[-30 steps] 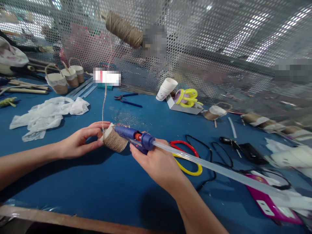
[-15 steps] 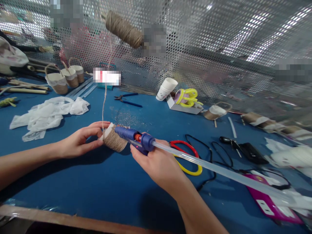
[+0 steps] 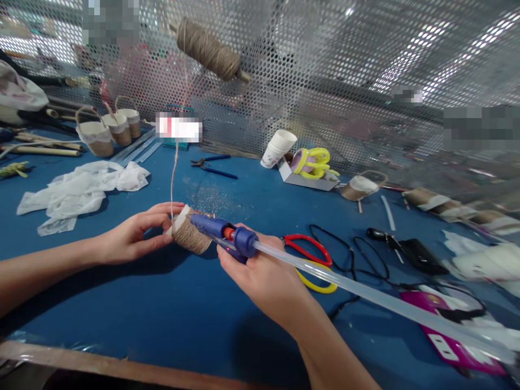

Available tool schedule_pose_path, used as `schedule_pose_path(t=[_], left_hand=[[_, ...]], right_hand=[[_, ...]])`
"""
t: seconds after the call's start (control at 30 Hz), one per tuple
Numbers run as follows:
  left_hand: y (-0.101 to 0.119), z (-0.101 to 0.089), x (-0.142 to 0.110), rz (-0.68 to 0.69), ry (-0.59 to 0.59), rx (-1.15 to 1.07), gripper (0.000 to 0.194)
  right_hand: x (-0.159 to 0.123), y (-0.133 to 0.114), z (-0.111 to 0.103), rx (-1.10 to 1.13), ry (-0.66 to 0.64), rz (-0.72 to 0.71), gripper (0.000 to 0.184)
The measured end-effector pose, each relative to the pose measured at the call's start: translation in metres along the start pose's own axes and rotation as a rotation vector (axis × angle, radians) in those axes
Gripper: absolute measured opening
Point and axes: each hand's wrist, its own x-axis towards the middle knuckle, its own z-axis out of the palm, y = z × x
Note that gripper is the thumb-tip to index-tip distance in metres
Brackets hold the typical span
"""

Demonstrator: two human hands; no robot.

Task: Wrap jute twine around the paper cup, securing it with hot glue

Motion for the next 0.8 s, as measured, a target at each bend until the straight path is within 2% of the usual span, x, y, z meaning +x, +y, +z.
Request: schedule_pose_path(t=[0.3,0.6,0.8], left_hand=[[0.0,-0.001,-0.001,-0.025,-0.002,-0.004,0.01],[-0.002,0.0,-0.002,-0.009,0.004,-0.003,0.009],[0.0,0.0,-0.001,-0.012,0.001,-0.005,0.01]], right_hand=[[-0.001,-0.006,-0.001,0.056,0.041,0.002,0.022],[-0.002,0.008,0.004,-0.008,0.012,-0.038,0.02],[-0.002,0.001,0.001,-0.014,0.018,-0.035,0.022]])
